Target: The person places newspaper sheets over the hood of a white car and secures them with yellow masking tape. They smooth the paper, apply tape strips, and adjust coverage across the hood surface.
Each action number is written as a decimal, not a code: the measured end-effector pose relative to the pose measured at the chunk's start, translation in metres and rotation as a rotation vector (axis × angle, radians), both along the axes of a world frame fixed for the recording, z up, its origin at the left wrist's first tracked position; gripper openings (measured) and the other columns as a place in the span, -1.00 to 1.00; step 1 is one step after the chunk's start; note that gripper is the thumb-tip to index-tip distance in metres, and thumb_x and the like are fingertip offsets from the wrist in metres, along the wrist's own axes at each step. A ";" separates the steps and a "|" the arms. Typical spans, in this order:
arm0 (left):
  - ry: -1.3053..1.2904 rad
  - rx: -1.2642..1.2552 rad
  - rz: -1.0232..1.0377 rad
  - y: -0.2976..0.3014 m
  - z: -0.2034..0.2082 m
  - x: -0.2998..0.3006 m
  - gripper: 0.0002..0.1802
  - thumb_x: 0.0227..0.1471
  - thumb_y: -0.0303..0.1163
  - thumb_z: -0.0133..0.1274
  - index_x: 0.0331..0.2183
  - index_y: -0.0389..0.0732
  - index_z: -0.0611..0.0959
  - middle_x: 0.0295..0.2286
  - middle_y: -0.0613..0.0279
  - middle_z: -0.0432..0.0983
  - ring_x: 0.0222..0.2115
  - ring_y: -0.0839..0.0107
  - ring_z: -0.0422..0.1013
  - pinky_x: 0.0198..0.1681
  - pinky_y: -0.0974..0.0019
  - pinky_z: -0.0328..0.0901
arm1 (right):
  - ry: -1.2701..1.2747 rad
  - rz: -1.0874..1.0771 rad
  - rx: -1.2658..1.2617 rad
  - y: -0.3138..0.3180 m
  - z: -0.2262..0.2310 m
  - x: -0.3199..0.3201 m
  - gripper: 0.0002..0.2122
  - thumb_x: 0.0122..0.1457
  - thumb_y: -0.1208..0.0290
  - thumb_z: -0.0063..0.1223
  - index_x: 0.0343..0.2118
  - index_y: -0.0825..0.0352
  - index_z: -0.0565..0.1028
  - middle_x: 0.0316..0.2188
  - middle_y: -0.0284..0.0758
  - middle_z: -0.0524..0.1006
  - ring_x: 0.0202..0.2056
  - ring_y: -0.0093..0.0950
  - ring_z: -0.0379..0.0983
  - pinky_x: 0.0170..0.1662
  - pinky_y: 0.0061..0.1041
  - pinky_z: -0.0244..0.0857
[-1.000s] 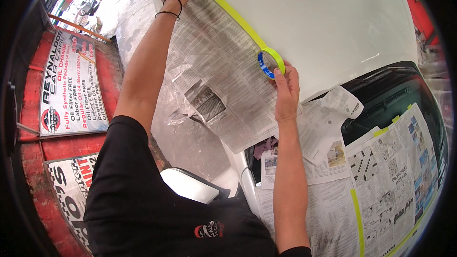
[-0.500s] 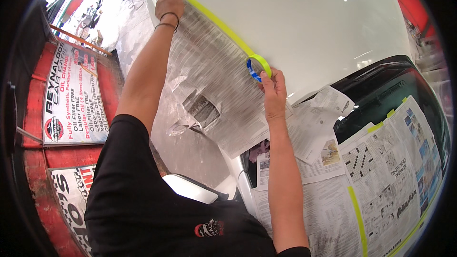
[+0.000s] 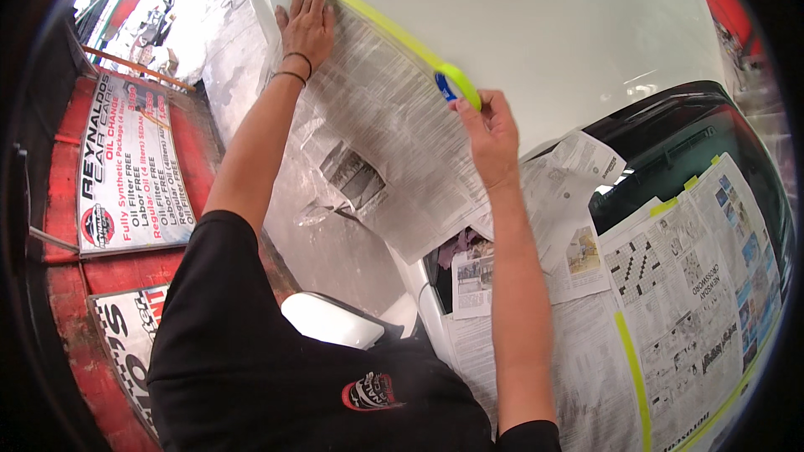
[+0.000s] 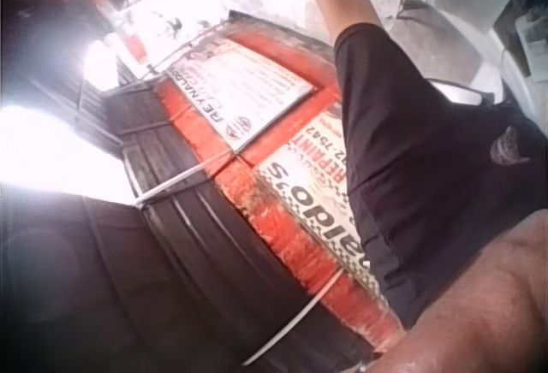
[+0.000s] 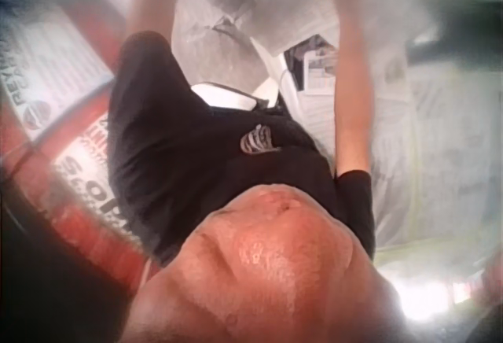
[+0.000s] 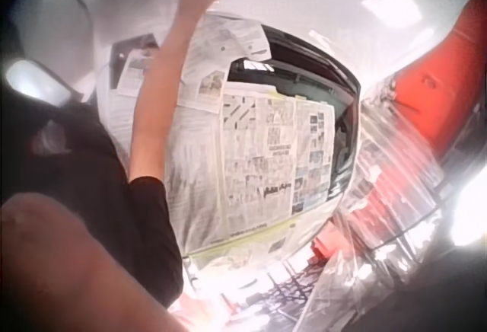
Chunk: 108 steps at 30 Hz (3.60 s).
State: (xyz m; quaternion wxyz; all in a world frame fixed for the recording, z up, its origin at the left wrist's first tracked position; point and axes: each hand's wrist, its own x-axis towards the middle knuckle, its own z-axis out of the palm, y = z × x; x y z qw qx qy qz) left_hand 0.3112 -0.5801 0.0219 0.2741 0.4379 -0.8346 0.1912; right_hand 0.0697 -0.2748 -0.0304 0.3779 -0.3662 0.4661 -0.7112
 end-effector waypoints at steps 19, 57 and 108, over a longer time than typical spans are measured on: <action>-0.105 0.113 0.089 0.004 0.008 -0.002 -0.35 0.40 -0.15 -0.26 0.42 -0.10 0.25 0.46 0.27 0.07 0.48 0.07 -0.08 0.49 -0.36 -0.25 | 1.015 -0.029 0.390 0.092 0.000 -0.049 -0.69 0.34 0.43 0.08 0.10 0.09 0.67 -0.50 -0.24 0.59 -0.49 -0.38 0.51 -0.34 -0.37 0.39; -0.100 0.336 -0.338 0.277 -0.132 -0.106 -0.24 0.30 -0.02 -0.02 0.44 0.05 0.26 0.48 0.24 -0.01 0.49 -0.09 -0.21 0.41 -0.57 -0.43 | 1.324 -0.021 0.895 0.044 -0.011 -0.024 -0.72 0.41 0.26 -0.04 0.01 -0.08 0.71 -0.23 -0.21 0.73 -0.16 -0.16 0.69 -0.09 -0.13 0.56; -0.298 1.011 -0.878 0.291 0.107 -0.176 -0.73 0.32 -0.22 0.08 -0.10 -0.15 0.73 -0.15 0.10 0.71 -0.04 0.10 0.55 0.20 -0.15 0.24 | 1.437 -0.184 0.653 0.192 0.154 -0.039 -0.59 0.33 0.43 -0.04 0.23 0.25 0.32 -0.42 -0.14 0.67 -0.31 -0.10 0.66 -0.26 -0.06 0.50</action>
